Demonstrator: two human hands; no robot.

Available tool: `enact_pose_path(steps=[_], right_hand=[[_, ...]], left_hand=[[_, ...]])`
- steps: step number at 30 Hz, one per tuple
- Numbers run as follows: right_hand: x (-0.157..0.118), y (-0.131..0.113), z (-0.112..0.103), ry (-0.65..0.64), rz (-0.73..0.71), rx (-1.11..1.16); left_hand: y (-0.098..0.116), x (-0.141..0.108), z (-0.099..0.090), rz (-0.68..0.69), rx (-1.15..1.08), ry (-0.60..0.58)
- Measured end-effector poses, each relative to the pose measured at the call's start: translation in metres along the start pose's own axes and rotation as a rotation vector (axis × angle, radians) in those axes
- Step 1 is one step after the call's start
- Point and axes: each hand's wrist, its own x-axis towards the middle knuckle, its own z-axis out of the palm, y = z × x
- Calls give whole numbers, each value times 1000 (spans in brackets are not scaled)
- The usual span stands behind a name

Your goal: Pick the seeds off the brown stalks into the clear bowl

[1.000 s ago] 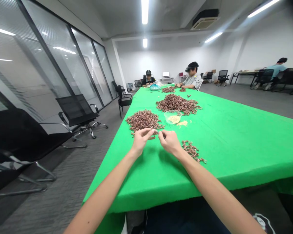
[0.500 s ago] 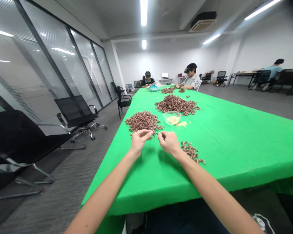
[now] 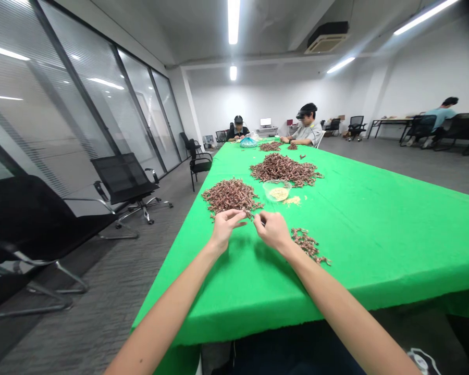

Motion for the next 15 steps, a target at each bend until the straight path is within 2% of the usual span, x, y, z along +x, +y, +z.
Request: enact_pose_path(steps=[15], right_hand=[[0,1,-1,5,3,50]], left_hand=[[2,-2,3,-15,3,-113]])
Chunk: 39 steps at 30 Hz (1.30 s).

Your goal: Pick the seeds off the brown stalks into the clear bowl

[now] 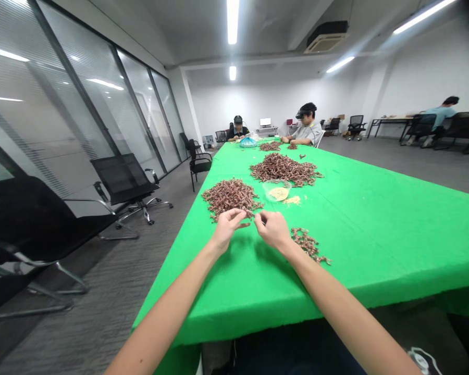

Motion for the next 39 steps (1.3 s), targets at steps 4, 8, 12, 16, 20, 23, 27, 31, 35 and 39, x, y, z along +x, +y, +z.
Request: enact_pose_path(steps=[4,8,12,16,20,23,27,31,35,39], right_hand=[[0,-1,0,6,5,21],[0,-1,0,17,9,39],[1,0,0,32,22,63],[1,1,1,29,25,74],[1,1,1,19,26,62],[0,0,1,14,28,53],[0,-1,2,-3,33,44],[1,1,3,7,42,42],[2,3,3,18,54,46],[2,3,3,15,62,76]], left_hand=[[2,-1,2,-3,-5,-7],[2,-1,2,-4,-11,-24],[3,-2,2,-13,-12,-32],[2,-2,1,-16,-18,-26],[0,-1,0,-20,-24,-10],[-2,-1,0,-15,-28,0],[-7,0,2,-23,-58,-1],[-9,3,-1,-59,-75,21],[-12,4,-5,-63,-54,19],[-16,4,-4,-46,-15,25]])
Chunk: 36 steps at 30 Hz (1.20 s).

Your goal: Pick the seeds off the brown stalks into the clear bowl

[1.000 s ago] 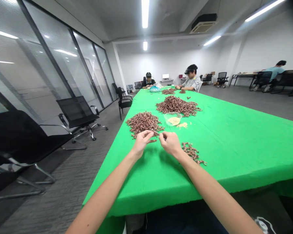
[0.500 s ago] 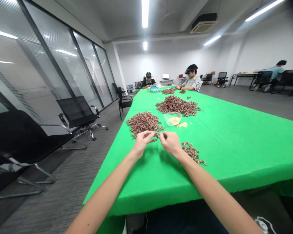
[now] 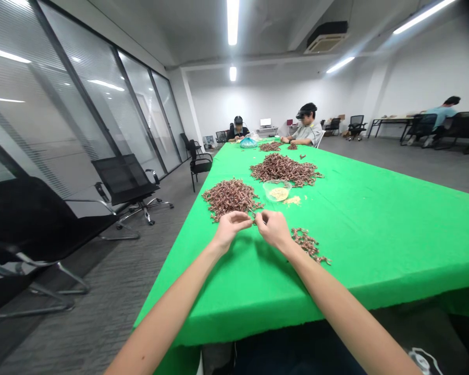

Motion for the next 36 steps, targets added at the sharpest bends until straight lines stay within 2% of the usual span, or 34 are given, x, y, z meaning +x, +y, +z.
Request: enact_pose_path(steps=[4,9,14,17,21,26,28,30,32,36], right_hand=[[0,0,0,21,16,39],[0,2,1,56,35,33],[1,3,0,76,48,34],[1,1,-1,94,60,52],[2,0,-4,139,89,91],[3,2,-6,193,99,144],[3,2,-7,212,101,169],[3,2,-9,243,107,204],[5,3,-13,283,110,250],[17,12,-27,337,121,351]], left_hand=[[-2,-1,0,-24,43,-8],[-4,0,-6,-132,133,-36],[2,-4,-11,-272,187,-142],[7,-4,-17,-297,195,-149],[20,21,-31,-218,135,-1],[42,82,-34,90,145,273],[45,97,-31,135,165,333],[44,100,-29,151,196,359],[40,92,-24,155,228,354],[31,65,-6,164,389,241]])
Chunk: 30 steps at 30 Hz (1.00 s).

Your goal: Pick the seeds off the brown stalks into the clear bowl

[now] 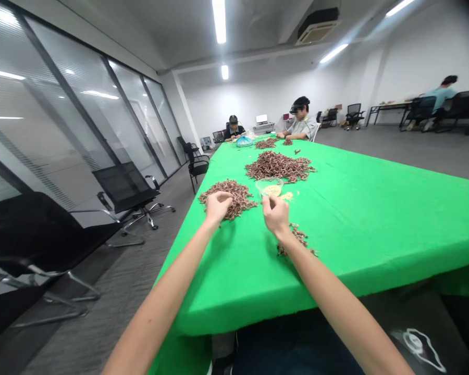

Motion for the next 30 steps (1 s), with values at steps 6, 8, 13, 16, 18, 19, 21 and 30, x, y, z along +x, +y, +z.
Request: enact_pose_path(steps=[6,8,13,16,18,19,21,30], right_hand=[[42,7,-36,54,37,30],[53,9,-46,28,5,-35],[62,25,-49,-7,-19,-85],[58,44,-43,22,36,-48],[54,55,-39,23,107,-42],[53,59,-38,20,129,-45],[49,62,-38,5,131,-56],[31,54,-36,-106,-10,-177]], left_hand=[[14,-56,55,188,425,-535],[17,-73,79,206,530,-615],[16,-93,117,263,744,-589],[10,-89,116,346,775,-720],[5,-84,109,373,744,-764],[2,-82,105,368,714,-752],[-4,-77,95,326,635,-686],[-21,-65,46,187,371,-377]])
